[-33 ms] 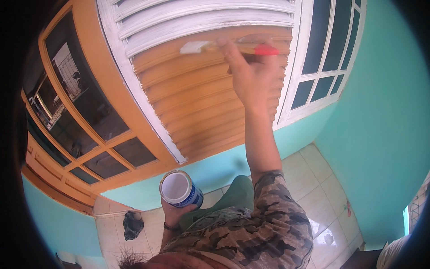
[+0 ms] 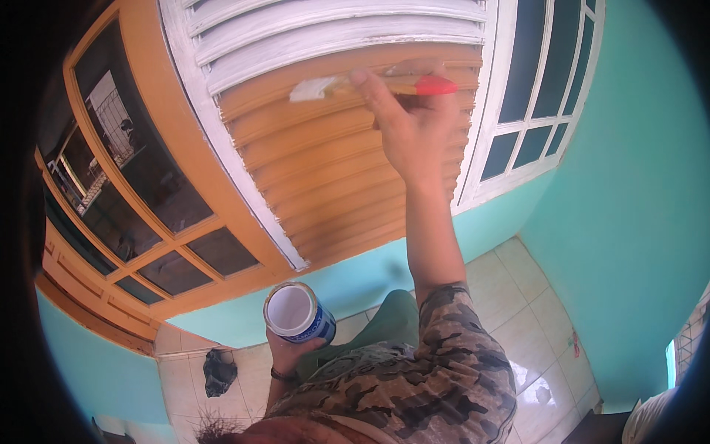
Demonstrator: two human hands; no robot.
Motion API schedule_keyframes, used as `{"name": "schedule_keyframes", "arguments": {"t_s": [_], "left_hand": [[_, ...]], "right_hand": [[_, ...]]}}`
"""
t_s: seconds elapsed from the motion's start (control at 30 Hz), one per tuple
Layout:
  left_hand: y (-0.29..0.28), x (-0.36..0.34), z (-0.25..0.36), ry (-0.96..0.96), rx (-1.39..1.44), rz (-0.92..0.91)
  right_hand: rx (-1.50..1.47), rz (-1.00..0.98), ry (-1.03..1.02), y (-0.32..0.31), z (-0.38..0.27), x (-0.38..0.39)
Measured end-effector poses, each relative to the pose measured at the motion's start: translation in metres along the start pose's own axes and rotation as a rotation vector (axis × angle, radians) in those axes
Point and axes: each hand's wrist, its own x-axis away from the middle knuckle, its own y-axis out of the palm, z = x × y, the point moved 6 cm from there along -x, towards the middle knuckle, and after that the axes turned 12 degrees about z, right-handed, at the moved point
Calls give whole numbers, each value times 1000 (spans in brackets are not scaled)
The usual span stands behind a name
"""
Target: The person paints a wooden window frame white using a paintbrush and a paint can. They repeatedly dip the brush into the can and apply paint to the slats and frame of the window.
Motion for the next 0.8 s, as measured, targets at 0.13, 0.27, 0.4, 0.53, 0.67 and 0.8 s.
{"name": "schedule_keyframes", "arguments": {"t_s": [0.13,0.27,0.4,0.53,0.67,0.8], "left_hand": [[-2,-1,-4,16,6,-7],[-1,-2,-5,-11,1,-3],[-3,-8,-10,49,-34,-15],[0,-23,-2,106,22,10],[-3,-39,22,247,-92,96],[-12,-42,42,385,-316,159]], "right_hand": [[54,60,-53,-12,-16,-14],[133,121,-53,-30,-11,-40],[108,42,136,-40,4,-18],[-37,-66,378,-57,25,24],[-127,-187,472,-73,33,66],[-253,-332,559,-78,34,103]]}}
